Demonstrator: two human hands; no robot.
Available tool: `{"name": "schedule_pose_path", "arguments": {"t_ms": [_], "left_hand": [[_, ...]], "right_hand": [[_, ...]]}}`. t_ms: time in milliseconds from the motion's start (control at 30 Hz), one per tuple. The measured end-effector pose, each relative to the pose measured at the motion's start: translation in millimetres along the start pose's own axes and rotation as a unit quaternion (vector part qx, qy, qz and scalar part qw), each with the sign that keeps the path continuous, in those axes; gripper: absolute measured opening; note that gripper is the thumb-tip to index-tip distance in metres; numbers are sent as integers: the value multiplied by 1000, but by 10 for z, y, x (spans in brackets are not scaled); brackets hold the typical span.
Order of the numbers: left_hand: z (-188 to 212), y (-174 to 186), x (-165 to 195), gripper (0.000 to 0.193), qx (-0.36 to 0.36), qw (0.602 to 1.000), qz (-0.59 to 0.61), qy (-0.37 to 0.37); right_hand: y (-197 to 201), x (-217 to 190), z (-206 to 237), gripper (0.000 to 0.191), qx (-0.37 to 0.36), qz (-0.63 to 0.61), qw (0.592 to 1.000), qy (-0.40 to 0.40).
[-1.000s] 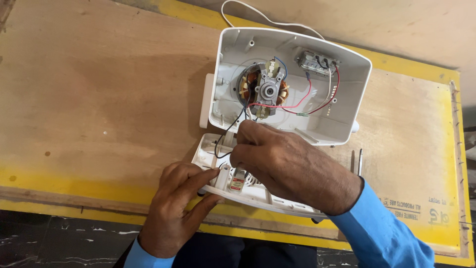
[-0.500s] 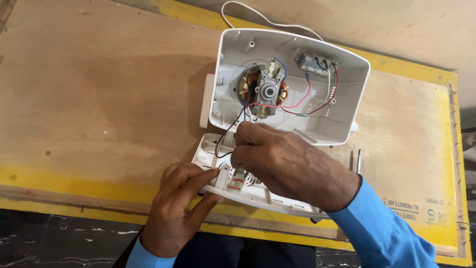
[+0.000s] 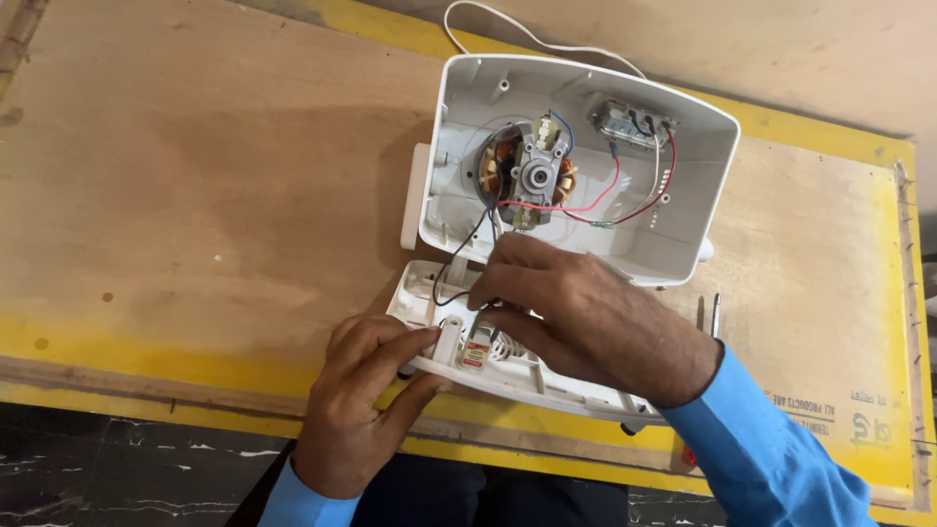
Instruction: The person works on a small white electric appliance with its housing open, exposing a motor and wiring. They route and connect wires inside the casing, adjust internal components by hand, and then use a red screwdriver on the motor assembly.
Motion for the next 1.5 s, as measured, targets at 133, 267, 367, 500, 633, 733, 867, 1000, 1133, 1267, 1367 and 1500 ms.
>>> {"name": "schedule_pose_path", "arguments": {"t_ms": [133, 267, 367, 500, 633, 733, 867, 1000, 1133, 1267, 1367, 1500], "left_hand": [[-12, -2, -20, 42, 0, 1000, 1, 9], [-15, 1, -33, 41, 3, 1000, -3, 6], [7, 2, -39, 40, 4, 1000, 4, 6], [32, -27, -47, 41, 0, 1000, 1, 15], [50, -34, -64, 40, 6, 1000, 6, 16], [70, -40, -59, 41, 7, 1000, 5, 15], [64, -19, -60, 41, 1, 1000, -1, 15], [39, -20, -30, 39, 26, 1000, 1, 17], [36, -1, -24, 39, 27, 1000, -3, 6], [62, 22, -12, 39, 33, 999, -5, -11], [98, 28, -27, 41, 37, 999, -12, -6], [152, 10, -103, 46, 22, 1000, -18, 13]], "right_hand": [[-2, -1, 12, 10, 3, 8, 1000, 0], [19, -38, -29, 10, 14, 20, 999, 25], [10, -60, -77, 9, -9, 31, 999, 39], [-6, -56, -114, 9, -32, 35, 998, 27], [-21, -64, -134, 8, -40, 24, 999, 24], [-35, -74, -131, 8, -44, 22, 998, 27], [-63, -51, -147, 7, -57, 15, 998, 30], [4, -49, -66, 11, -3, -3, 999, 37], [45, 17, 65, 19, 55, -21, 998, -4], [281, 117, 363, 26, 160, -48, 984, -65], [365, 144, 712, 21, 276, -106, 948, -114], [186, 167, 1054, 21, 337, -89, 918, -188]]}}
Point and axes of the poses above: each hand's wrist, its own z-axis away from the middle knuckle, its own y-axis out of the back of the hand, x = y × z, the point moved 8 cm from there along -z, towards the middle knuckle, and after that the axes turned 14 degrees about -x, right-handed, at the moved point
